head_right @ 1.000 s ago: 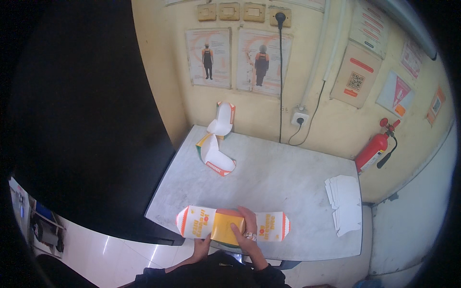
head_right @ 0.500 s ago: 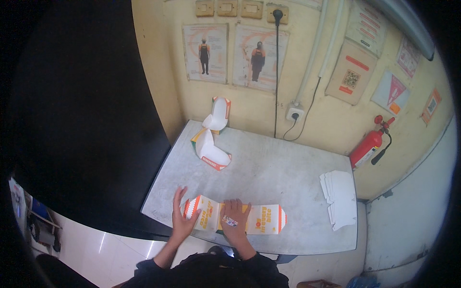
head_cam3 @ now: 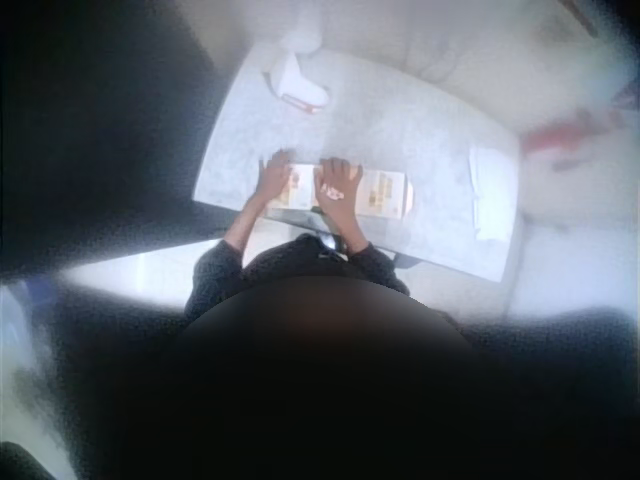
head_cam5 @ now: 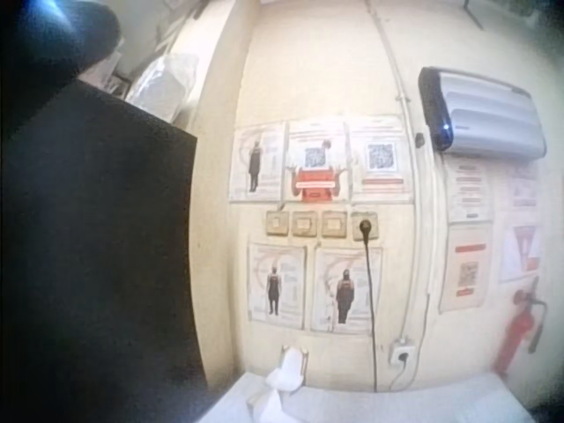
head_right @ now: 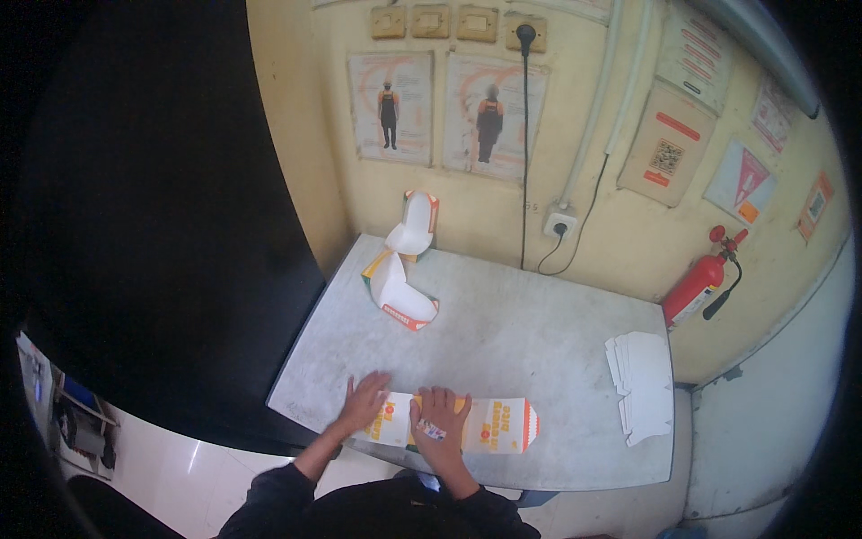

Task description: The person assembles multiple flat-packed cardboard boxes on a table. They fold the flaps and tuck the tabs to form rectangular boxes, handling each unit one at a time. The finished boxes are placed on the table as they are completed.

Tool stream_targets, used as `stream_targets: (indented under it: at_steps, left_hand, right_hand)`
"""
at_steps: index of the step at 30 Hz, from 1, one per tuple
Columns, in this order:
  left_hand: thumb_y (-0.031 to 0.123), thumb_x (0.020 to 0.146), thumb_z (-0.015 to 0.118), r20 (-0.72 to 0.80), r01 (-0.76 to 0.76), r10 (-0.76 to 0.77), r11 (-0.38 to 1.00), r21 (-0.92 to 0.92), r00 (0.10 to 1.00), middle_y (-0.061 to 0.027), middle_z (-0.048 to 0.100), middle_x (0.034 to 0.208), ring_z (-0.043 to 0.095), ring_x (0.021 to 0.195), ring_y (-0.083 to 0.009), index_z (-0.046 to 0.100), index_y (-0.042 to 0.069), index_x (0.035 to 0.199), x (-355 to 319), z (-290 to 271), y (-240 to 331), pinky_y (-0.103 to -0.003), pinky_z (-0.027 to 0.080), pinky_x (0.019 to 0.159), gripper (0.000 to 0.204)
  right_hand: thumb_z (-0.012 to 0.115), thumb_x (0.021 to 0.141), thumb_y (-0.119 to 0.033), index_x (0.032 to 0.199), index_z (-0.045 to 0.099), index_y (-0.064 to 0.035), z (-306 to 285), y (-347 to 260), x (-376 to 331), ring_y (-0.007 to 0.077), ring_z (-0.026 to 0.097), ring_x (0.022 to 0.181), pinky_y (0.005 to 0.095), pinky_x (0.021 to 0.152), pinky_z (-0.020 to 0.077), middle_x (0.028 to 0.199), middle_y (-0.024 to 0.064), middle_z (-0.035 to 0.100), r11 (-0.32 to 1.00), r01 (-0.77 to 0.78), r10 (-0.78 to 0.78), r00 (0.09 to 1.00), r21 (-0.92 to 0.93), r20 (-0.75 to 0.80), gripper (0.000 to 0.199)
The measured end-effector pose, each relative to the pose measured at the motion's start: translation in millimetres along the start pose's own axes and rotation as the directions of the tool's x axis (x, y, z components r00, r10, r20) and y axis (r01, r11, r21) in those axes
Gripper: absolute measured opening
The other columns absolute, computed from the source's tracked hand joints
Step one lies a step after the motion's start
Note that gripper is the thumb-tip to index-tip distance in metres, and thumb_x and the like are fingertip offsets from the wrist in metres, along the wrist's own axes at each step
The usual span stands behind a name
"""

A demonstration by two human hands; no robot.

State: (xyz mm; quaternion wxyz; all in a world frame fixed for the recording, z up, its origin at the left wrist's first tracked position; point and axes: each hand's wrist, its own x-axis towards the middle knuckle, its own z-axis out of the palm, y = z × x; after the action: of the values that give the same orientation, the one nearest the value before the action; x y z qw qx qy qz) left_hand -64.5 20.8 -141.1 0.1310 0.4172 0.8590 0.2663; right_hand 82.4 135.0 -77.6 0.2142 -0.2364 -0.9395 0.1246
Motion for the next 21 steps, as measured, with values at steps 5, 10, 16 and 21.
stream_targets:
  at_steps: [5,10,16,21]
  left_hand:
    - [0.012,0.085,0.046,-0.200,-0.313,0.369,0.913,0.261,0.908,-0.0146,0.040,0.138,0.030,0.134,-0.0270,0.037,0.008,0.136,123,-23,-24,-0.052,0.015,0.110,0.053]
    - [0.012,0.078,0.057,0.088,-0.194,0.175,0.800,0.567,0.981,-0.0161,0.061,0.102,0.056,0.103,-0.0316,0.055,0.002,0.108,202,-7,-62,-0.050,0.024,0.106,0.032]
    - [0.004,0.063,0.066,-0.140,-0.241,0.247,0.969,0.060,0.959,-0.0181,0.057,0.094,0.056,0.096,-0.0312,0.046,0.002,0.104,165,-53,-13,-0.042,0.036,0.097,0.045]
    - [-0.001,0.068,0.062,0.066,-0.071,0.234,0.530,-0.845,0.970,-0.0139,0.052,0.109,0.051,0.110,-0.0237,0.034,0.000,0.125,54,-113,53,-0.036,0.039,0.096,0.064]
  right_hand:
    - [0.049,0.088,-0.027,0.113,0.054,-0.0120,2,1,-1,0.0226,0.046,0.112,0.0573,0.101,0.0219,0.111,0.0064,0.054,0.999,-0.005,0.008,0.999,-0.048,0.050,0.030]
    - [0.047,0.088,-0.020,0.119,0.048,-0.0064,3,4,-3,0.0259,0.046,0.114,0.0555,0.102,0.0246,0.116,0.0111,0.052,0.992,-0.029,0.039,0.996,0.124,-0.077,0.034]
    - [0.052,0.088,-0.013,0.131,0.035,0.0018,4,9,-3,0.0359,0.039,0.122,0.0471,0.105,0.0286,0.128,0.0202,0.043,0.865,-0.066,0.173,0.970,0.497,-0.173,0.048]
    - [0.071,0.078,-0.026,0.137,0.025,0.0017,3,10,-3,0.0347,0.038,0.124,0.0393,0.102,0.0325,0.135,0.0200,0.038,0.586,0.019,0.263,0.941,0.810,-0.212,0.080]
